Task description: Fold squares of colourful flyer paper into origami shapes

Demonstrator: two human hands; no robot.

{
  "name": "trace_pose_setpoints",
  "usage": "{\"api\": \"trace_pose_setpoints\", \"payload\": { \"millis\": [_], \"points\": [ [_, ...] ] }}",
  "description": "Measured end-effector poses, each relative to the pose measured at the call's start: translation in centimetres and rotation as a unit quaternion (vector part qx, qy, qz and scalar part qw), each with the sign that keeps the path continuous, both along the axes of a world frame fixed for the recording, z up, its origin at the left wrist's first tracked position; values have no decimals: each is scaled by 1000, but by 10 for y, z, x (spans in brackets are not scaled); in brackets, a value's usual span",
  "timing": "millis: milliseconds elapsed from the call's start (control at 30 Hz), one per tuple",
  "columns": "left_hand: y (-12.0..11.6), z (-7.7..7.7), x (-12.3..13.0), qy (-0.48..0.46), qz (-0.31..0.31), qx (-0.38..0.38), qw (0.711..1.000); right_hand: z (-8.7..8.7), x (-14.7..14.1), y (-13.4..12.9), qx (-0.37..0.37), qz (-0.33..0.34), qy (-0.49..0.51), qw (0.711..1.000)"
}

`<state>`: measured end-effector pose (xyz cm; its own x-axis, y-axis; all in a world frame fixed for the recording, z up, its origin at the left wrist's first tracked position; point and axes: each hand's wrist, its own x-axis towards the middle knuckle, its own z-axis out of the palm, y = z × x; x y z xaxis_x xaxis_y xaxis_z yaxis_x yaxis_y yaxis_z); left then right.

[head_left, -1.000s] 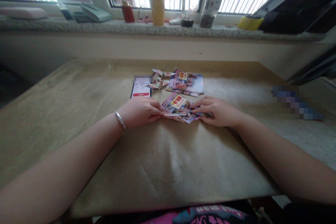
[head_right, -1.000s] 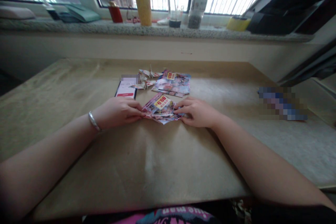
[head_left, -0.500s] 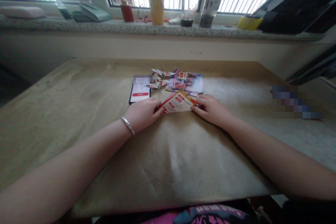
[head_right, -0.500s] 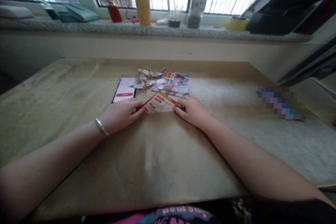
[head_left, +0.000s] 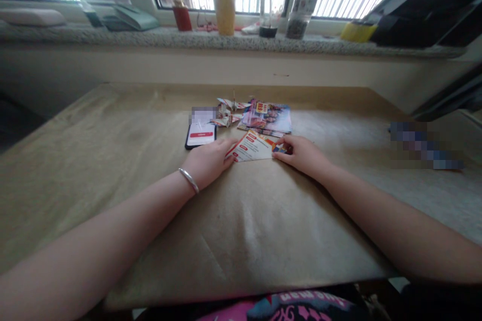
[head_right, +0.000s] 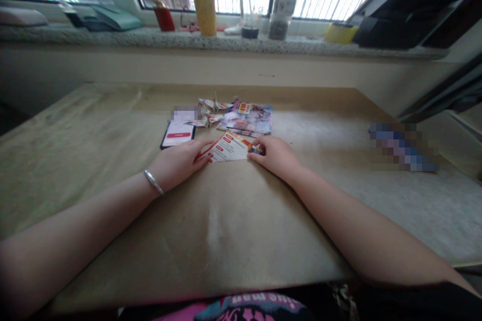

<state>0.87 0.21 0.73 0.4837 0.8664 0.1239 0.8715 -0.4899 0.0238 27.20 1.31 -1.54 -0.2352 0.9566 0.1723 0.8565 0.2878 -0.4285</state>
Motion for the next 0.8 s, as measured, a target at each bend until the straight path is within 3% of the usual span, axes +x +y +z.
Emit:
{"api": "trace_pose_setpoints", "payload": {
  "millis": [133, 267, 433, 667, 800],
  "points": [
    [-1, -2, -1, -7, -11, 12, 1000, -1, 9, 1, 3, 74, 17, 997],
    [1, -3, -3, -64, -23, 42, 997, -1, 13, 1, 5, 86, 81, 993],
    [9, -6, -9, -127, -105, 82, 983, -2, 16, 1, -3, 142, 149, 979],
    [11, -2, -15, -127, -209, 113, 963, 4, 17, -1, 42, 260, 166, 950],
    [9, 1, -16, -102, -264, 132, 950, 8, 16, -2, 46, 276, 174, 944]
  ]
}}
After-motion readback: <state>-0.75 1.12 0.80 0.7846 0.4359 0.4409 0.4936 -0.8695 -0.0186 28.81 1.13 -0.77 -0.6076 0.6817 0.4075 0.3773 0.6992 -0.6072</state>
